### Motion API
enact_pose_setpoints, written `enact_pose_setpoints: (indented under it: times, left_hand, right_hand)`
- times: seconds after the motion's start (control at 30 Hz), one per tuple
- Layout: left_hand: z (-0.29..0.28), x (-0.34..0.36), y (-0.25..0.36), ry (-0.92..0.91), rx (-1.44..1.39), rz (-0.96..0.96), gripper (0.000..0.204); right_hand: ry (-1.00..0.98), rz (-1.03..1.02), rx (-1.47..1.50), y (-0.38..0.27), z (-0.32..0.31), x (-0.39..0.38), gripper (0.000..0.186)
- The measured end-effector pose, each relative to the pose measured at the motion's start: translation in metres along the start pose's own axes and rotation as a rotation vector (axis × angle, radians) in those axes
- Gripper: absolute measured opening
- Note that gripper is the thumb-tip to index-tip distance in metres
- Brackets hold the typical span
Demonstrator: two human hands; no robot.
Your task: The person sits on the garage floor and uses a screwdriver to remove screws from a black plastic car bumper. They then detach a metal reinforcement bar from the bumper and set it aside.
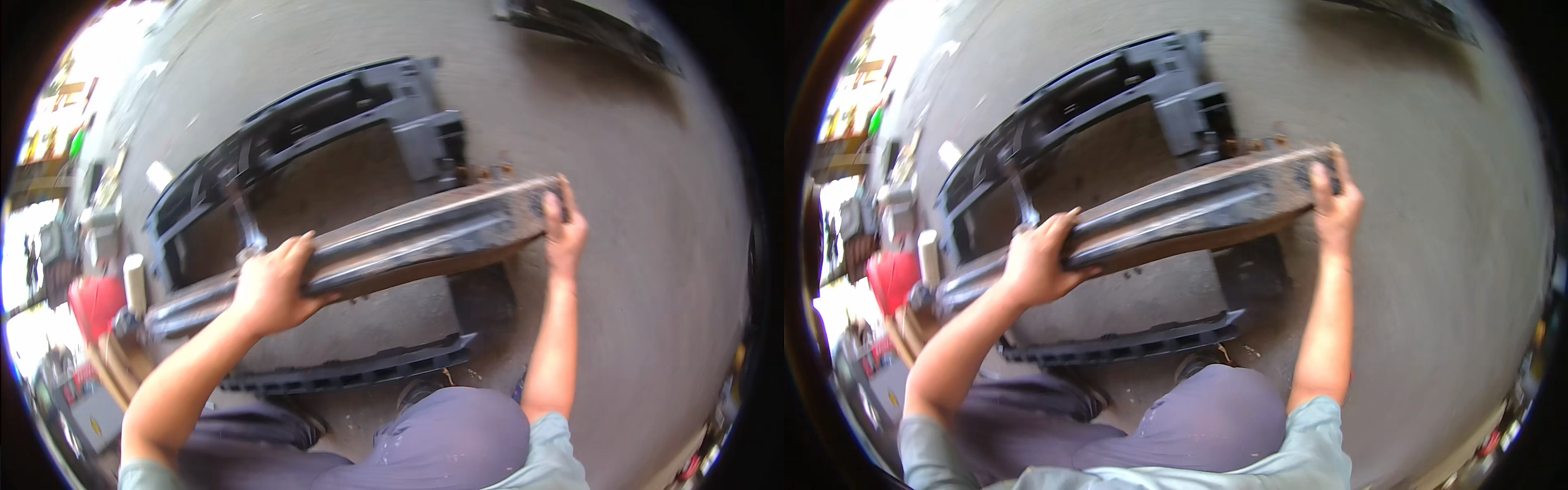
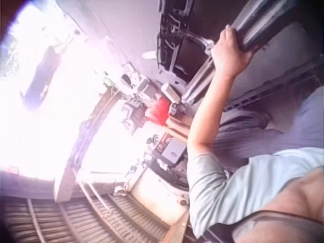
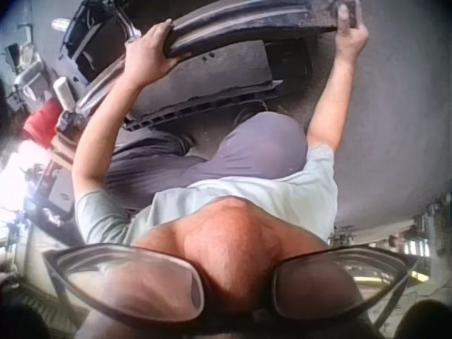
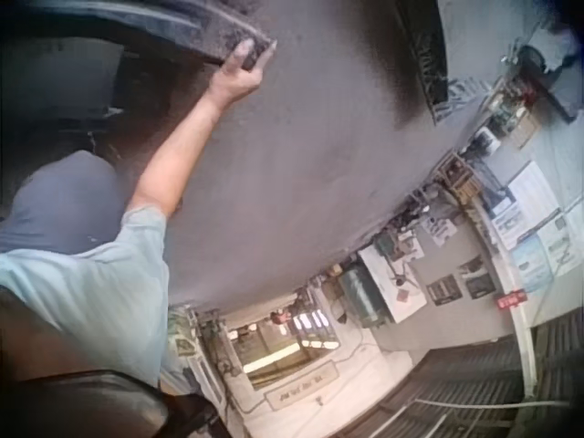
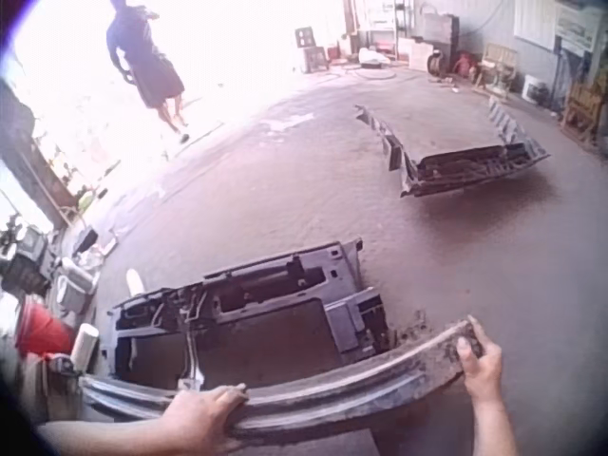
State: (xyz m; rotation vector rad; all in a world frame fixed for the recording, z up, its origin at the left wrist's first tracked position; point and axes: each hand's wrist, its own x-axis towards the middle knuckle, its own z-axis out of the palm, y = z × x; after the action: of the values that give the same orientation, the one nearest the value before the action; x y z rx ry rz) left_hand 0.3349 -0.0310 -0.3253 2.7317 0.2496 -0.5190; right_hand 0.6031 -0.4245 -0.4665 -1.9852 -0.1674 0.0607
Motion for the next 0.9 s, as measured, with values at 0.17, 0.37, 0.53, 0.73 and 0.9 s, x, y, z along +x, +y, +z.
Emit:
enact_pose_setpoints:
  times: [0.17,0.37,0.53,0.73,0.9]
  left_hand:
    - [-0.005,-0.006,-0.008,0.024,-0.044,0.047,0.079]
    - [-0.006,-0.004,-0.004,0.064,-0.023,0.062,0.072]
    - [0.008,-0.013,0.005,0.112,0.004,-0.011,0.075]
    - [0.013,-0.015,0.015,0.150,0.067,0.049,0.074]
    - [0.015,-0.028,-0.016,0.146,0.029,0.199,0.085]
  right_hand:
    - [-0.017,-0.001,0.075,0.020,0.000,-0.002,0.064]
    - [0.026,-0.060,-0.028,0.042,-0.019,-0.022,0.077]
    - [0.146,0.164,-0.171,0.037,-0.072,-0.093,0.075]
    - [0.106,0.523,-0.155,0.052,-0.162,-0.249,0.036]
    - [0.120,0.541,-0.503,0.061,-0.172,-0.357,0.029]
